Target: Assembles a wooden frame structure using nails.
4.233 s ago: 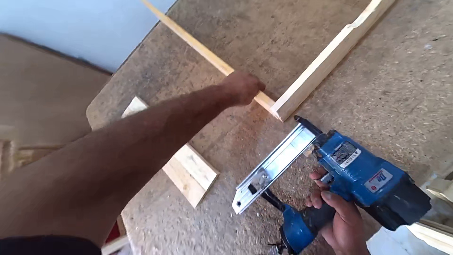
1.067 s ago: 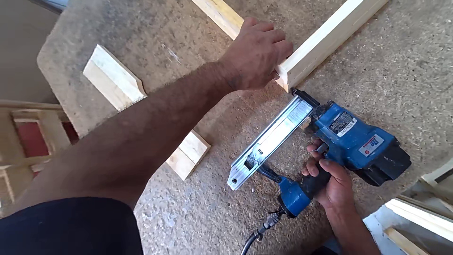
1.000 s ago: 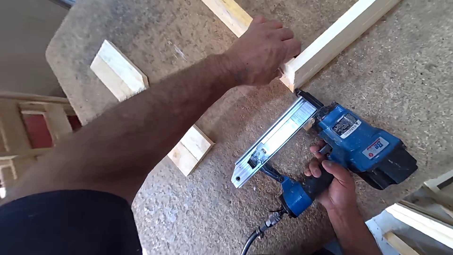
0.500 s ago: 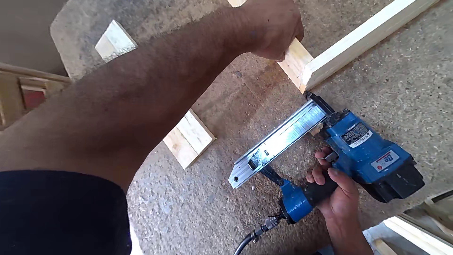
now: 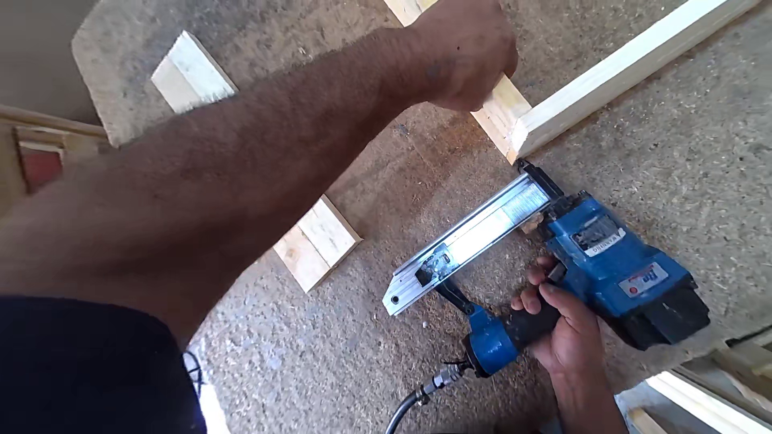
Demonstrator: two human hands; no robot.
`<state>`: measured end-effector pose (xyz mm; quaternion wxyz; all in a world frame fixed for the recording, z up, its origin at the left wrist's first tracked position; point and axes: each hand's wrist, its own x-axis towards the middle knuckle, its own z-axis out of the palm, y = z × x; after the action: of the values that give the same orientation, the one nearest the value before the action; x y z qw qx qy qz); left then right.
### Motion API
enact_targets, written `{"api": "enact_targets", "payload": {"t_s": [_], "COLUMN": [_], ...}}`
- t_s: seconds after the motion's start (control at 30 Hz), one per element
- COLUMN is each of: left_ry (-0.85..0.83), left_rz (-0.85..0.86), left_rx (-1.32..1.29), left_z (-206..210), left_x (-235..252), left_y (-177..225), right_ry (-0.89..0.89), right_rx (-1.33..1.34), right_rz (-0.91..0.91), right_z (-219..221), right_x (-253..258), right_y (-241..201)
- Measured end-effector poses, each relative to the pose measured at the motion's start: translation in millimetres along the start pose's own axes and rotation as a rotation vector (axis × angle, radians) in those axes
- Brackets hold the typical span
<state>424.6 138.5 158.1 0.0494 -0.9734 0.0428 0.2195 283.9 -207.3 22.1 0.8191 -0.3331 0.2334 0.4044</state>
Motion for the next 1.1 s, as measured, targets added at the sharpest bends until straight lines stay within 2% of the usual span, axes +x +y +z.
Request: {"api": "enact_targets", "payload": {"t_s": [0.17,0.33,0.53,0.83,1.1], "left_ry": [-0.014,-0.021,-0.005,0.016,-0.040], "left_rz": [0.026,0.007,0.015,0.038,0.083], "left_rx": [0.046,0.063,0.068,0.064,0.050], "left_z": [-4,0,3,6,3], "left_x": [-1,0,1,1,6], "left_y": [2,3,0,-5,-10], "right_ry": [-0.122,-0.208,-0.163,-0.197,-0.273], "right_rx": [0.096,0.238,0.242,0.243,0.242], "right_rz": [-0.043,-0.063,-0.067,-0.026,-0.067], "right_z": [-16,-19,-14,-13,-13], "right_x": [-1,-9,-1,-3,-8], "right_y": [-8,7,6,9,6]}}
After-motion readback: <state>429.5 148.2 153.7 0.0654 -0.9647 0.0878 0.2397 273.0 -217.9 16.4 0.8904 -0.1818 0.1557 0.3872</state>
